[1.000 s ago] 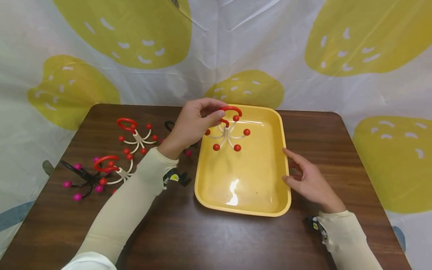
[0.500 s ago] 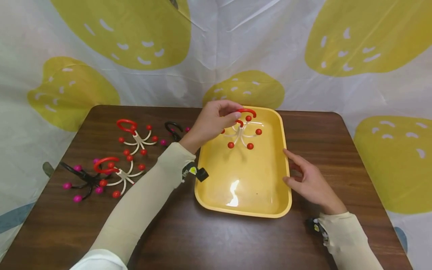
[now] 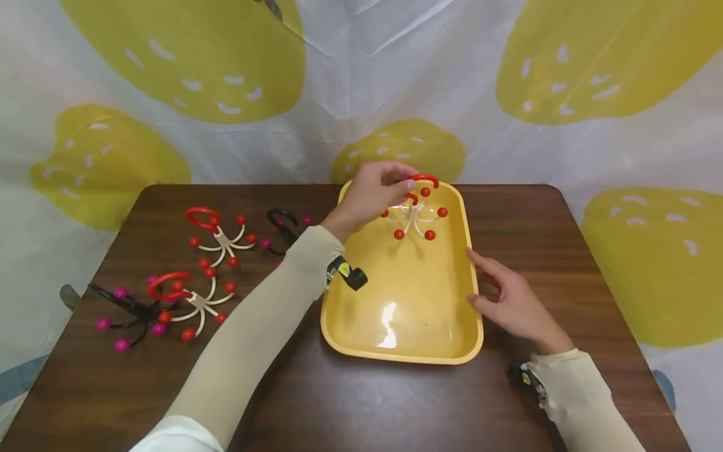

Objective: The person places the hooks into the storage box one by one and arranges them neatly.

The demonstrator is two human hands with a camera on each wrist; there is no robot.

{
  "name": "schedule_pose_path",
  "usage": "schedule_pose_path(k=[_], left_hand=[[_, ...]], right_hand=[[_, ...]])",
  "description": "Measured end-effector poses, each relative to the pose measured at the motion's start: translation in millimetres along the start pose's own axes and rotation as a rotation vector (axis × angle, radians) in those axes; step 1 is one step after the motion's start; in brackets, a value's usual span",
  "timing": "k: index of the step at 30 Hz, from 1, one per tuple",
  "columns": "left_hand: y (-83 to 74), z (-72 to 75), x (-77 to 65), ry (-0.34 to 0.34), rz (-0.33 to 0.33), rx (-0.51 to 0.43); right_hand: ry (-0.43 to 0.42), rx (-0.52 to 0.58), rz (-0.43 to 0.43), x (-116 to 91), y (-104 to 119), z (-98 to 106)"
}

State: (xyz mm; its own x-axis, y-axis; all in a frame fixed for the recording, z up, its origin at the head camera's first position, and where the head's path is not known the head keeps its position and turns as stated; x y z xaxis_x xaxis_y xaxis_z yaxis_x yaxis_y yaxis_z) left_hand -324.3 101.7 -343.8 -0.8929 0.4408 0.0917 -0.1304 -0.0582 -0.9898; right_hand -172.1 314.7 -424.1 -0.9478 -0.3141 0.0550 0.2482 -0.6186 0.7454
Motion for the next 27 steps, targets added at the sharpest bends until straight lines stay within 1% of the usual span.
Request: schedule_pose_path(k=[3, 6, 11, 15, 20, 27], left_hand=[[6.9, -7.0, 5.1, 0.014, 0.005, 0.003], [12.1, -12.6, 8.9, 0.011, 0.017, 0.008], [17.5, -18.8, 18.6, -0.033, 0.027, 0.01], [20.8, -24.4, 24.4, -0.055, 0.033, 0.022], [23.6, -30.5, 29.0, -0.062, 0.037, 0.055], [23.8, -35.1, 35.2, -0.068, 0.017, 0.06]], right_hand=[[0.006, 0.007, -0.003, -0.3, -0.4, -2.1], [0.009, 0.003, -0.006, -0.5, -1.5, -2.8], [0.01, -0.012, -0.013, 1.3, -3.3, -0.2], [0.011, -0.004, -0.011, 1.0, -3.9, 0.3], [0.002, -0.004, -0.003, -0.9, -5.7, -0.1], [-0.019, -0.008, 0.01, -2.7, -7.7, 3.7]])
Point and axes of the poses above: each hand's wrist, its own x-axis towards the middle knuckle, its own z-axis out of the back of the hand, y = z × x, the point moved 9 cm from there along x, towards the middle knuckle, and after that the axes turned 5 degrees about -x, right-handed, at the moved point
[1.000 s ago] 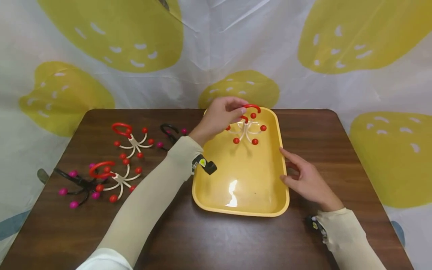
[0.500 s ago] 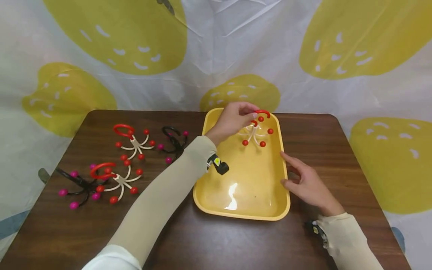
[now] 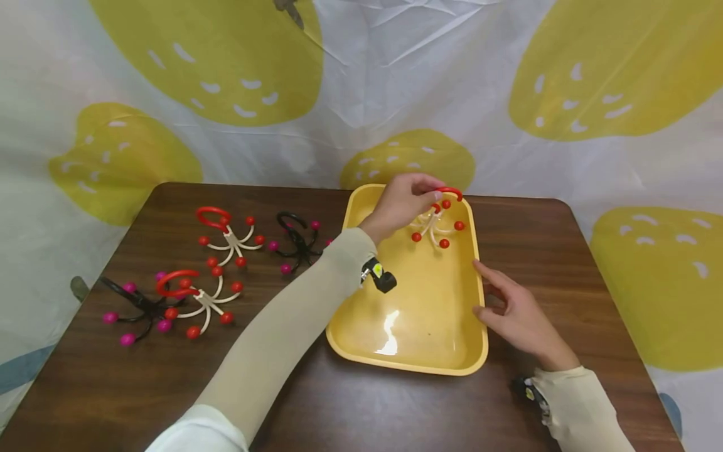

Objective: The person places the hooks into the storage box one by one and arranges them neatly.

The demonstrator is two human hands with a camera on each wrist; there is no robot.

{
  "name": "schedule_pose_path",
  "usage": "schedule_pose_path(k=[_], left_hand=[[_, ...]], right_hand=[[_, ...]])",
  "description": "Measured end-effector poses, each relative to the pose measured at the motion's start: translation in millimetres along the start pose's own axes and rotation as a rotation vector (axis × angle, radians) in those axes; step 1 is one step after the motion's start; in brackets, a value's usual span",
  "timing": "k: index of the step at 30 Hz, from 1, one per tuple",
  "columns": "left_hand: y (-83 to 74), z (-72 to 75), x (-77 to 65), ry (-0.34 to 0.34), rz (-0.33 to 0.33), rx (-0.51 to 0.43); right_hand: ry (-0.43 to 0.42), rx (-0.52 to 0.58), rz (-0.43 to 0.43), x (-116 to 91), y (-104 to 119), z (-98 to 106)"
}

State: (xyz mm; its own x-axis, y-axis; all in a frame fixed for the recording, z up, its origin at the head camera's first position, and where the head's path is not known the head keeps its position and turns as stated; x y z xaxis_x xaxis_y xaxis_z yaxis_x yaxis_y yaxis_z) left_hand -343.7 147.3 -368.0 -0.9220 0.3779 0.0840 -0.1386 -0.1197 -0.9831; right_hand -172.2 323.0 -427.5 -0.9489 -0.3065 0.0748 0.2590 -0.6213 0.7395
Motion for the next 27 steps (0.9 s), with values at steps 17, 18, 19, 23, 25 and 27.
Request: schedule_pose_path(k=[17, 18, 19, 23, 25, 27], left_hand=[[13.7, 0.3, 3.7, -0.03, 0.055, -0.014], [13.7, 0.6, 3.8, -0.03, 0.054, -0.007], [13.5, 1.1, 4.0, -0.033, 0.052, -0.005], [12.4, 2.1, 4.4, -0.03, 0.054, -0.008], [11.3, 3.0, 4.1, -0.024, 0.058, -0.007], [9.6, 4.4, 3.5, -0.021, 0.062, 0.002]], right_hand=[[0.008, -0.022, -0.021, -0.7, -1.6, 2.9], [0.007, -0.019, -0.019, -0.6, -1.7, 3.1], [0.006, -0.02, -0.018, -0.6, -1.7, 3.3], [0.004, -0.027, -0.021, -0.7, -2.3, 4.0], [0.006, -0.03, -0.023, -0.4, -2.5, 3.8], [0.008, -0.03, -0.023, -0.1, -2.2, 3.6]])
Point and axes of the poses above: each hand's wrist, its own x-axis towards the middle knuckle, its own z-axis out of the back of the hand, y = z × x, the point moved 9 cm from there along x, towards the middle knuckle, and after that the axes turned 5 degrees about -x, right-handed, at the moved point
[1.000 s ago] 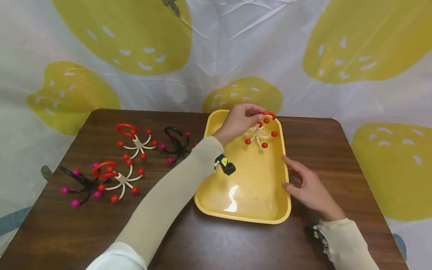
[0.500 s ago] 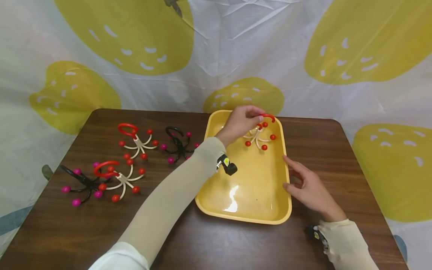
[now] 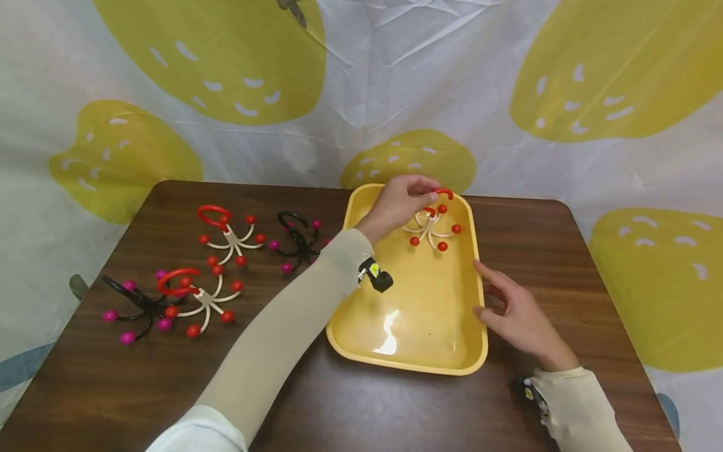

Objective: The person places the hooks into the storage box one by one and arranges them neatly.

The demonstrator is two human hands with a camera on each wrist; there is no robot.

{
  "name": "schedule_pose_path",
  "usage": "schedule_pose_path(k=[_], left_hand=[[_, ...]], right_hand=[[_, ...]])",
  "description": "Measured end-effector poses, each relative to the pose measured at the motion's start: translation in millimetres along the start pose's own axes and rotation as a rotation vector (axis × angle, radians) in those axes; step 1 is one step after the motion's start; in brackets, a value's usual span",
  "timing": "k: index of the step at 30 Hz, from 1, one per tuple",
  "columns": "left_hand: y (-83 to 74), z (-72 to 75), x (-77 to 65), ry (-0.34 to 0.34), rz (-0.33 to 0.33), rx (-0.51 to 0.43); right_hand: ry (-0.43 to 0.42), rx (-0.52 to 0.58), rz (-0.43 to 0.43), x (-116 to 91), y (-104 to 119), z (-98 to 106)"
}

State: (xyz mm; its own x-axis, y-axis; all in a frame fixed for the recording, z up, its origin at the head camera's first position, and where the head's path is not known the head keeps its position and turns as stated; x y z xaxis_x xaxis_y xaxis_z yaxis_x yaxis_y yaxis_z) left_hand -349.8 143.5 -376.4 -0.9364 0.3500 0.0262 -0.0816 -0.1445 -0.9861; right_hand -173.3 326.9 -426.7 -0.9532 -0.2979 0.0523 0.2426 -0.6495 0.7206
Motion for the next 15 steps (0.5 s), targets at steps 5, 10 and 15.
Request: schedule_pose_path(k=[5, 10, 15], left_hand=[[-8.1, 6.0, -3.3, 0.001, -0.021, 0.02], [-18.7, 9.5, -8.4, 0.039, -0.046, 0.02], [-28.2, 13.2, -17.6, 0.068, -0.078, 0.029]], right_hand=[[-0.001, 0.011, 0.002, 0.7, -0.3, 0.3], [0.003, 0.012, 0.008, 1.2, 0.1, -0.1], [0.007, 0.007, 0.011, 2.1, 0.4, -0.6]])
Point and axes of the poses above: each hand's wrist, its own x-axis towards the middle knuckle, its own z-axis out of the back of the hand, y = z × x, the point moved 9 cm from there along x, towards the middle knuckle, and after that the axes turned 5 degrees about -x, right-handed, at the moved point
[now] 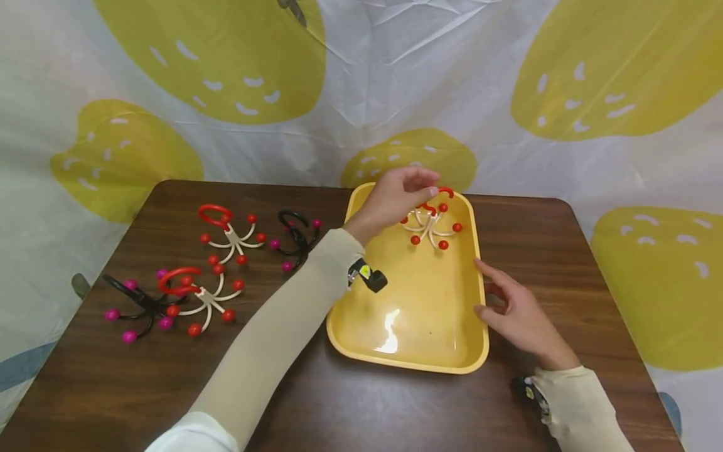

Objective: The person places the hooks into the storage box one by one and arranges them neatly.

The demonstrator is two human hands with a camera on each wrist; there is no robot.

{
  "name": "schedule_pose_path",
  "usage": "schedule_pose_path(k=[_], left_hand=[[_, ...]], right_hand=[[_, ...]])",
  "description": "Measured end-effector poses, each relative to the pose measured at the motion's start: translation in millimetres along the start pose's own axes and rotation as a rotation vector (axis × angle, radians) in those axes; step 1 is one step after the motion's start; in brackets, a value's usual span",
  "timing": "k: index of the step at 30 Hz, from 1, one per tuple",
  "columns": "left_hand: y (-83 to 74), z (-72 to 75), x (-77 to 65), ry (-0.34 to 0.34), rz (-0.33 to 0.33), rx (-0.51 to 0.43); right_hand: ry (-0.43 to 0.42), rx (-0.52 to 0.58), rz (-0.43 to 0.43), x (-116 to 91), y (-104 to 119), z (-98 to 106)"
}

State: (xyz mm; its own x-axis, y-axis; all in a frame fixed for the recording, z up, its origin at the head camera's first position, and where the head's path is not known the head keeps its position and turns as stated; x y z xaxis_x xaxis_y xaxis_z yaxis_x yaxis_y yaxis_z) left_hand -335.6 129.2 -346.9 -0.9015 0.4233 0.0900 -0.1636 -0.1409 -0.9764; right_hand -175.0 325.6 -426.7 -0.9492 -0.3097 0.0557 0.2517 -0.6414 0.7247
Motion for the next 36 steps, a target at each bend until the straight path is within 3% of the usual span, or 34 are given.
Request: schedule_pose_path(k=[14, 25, 31, 36], left_hand=[[-25.0, 14.4, -30.0, 0.039, -0.066, -0.099], [-36.8, 43.0, -55.7, -0.027, -0.136, -0.138], [-39.2, 59.3, -72.0, -0.068, -0.193, -0.075], [-35.9, 74.3, -85.0, -0.1, -0.193, -0.057]], right_hand=[[-0.006, 0.028, 0.009, 2.8, 0.9, 0.8], [-0.041, 0.038, -0.031, 5.7, -1.0, 1.7], [-0.055, 0.042, -0.045, 7.5, -1.5, 2.9], [-0.055, 0.037, -0.052, 8.3, -3.3, 3.7]])
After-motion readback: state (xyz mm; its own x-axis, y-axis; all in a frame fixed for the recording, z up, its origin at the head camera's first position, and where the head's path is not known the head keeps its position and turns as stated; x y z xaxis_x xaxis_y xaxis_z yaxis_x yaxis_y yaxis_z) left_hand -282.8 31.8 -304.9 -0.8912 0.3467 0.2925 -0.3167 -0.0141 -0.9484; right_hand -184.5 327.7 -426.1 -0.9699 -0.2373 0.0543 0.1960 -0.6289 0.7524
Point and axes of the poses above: each hand's wrist, its own x-axis towards the middle knuckle, its own z-axis out of the back of the hand, y = z × x, the point moved 9 cm from there along x, towards the middle knuckle, and after that the axes turned 5 degrees about -x, right-handed, at the moved point
